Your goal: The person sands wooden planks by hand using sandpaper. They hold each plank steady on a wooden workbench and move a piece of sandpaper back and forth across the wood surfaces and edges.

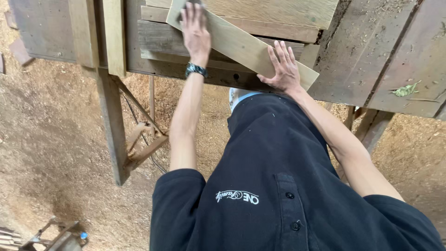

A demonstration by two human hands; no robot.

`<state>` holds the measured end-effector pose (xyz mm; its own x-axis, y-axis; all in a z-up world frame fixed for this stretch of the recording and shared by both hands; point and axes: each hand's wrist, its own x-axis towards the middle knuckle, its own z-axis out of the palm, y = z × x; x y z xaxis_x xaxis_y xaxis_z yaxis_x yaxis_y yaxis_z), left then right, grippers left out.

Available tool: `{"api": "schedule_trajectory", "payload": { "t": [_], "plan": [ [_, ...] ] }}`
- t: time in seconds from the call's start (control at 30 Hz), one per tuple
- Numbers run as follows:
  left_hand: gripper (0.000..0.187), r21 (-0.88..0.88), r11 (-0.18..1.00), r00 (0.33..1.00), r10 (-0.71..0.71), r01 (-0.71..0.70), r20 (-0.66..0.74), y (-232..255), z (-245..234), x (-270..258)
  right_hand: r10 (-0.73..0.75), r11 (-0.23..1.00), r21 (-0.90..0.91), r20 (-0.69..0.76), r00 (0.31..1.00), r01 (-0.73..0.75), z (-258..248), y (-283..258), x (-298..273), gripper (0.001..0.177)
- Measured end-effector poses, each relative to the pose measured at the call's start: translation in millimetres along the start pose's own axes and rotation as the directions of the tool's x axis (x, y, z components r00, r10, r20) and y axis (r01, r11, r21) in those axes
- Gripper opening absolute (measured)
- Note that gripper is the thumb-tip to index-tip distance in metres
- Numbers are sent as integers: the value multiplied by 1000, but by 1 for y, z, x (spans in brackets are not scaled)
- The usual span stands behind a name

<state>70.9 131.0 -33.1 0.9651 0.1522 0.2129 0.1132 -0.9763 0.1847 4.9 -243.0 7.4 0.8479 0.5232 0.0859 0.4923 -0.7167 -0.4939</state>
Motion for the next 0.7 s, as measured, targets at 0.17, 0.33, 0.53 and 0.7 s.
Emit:
{"api": "schedule_trajectory", "payload": {
  "t": [0.17,0.33,0.53,0.7],
  "plan": [
    [51,-130,991,998,-11,2,-62,91,-14,-44,-54,998,-13,-33,998,54,0,0,-2,104],
    [47,-296,943,979,187,-154,87,195,-39,-106,-44,999,7,-51,998,45,10,4,-2,103],
    [43,-799,554,965,-232,236,125,70,-6,-54,-63,998,-13,-55,996,63,4,0,1,106],
    [49,315,949,999,36,-21,-41,27,8,-1,-29,1000,-11,-41,999,29,5,-1,-2,109]
  ]
}}
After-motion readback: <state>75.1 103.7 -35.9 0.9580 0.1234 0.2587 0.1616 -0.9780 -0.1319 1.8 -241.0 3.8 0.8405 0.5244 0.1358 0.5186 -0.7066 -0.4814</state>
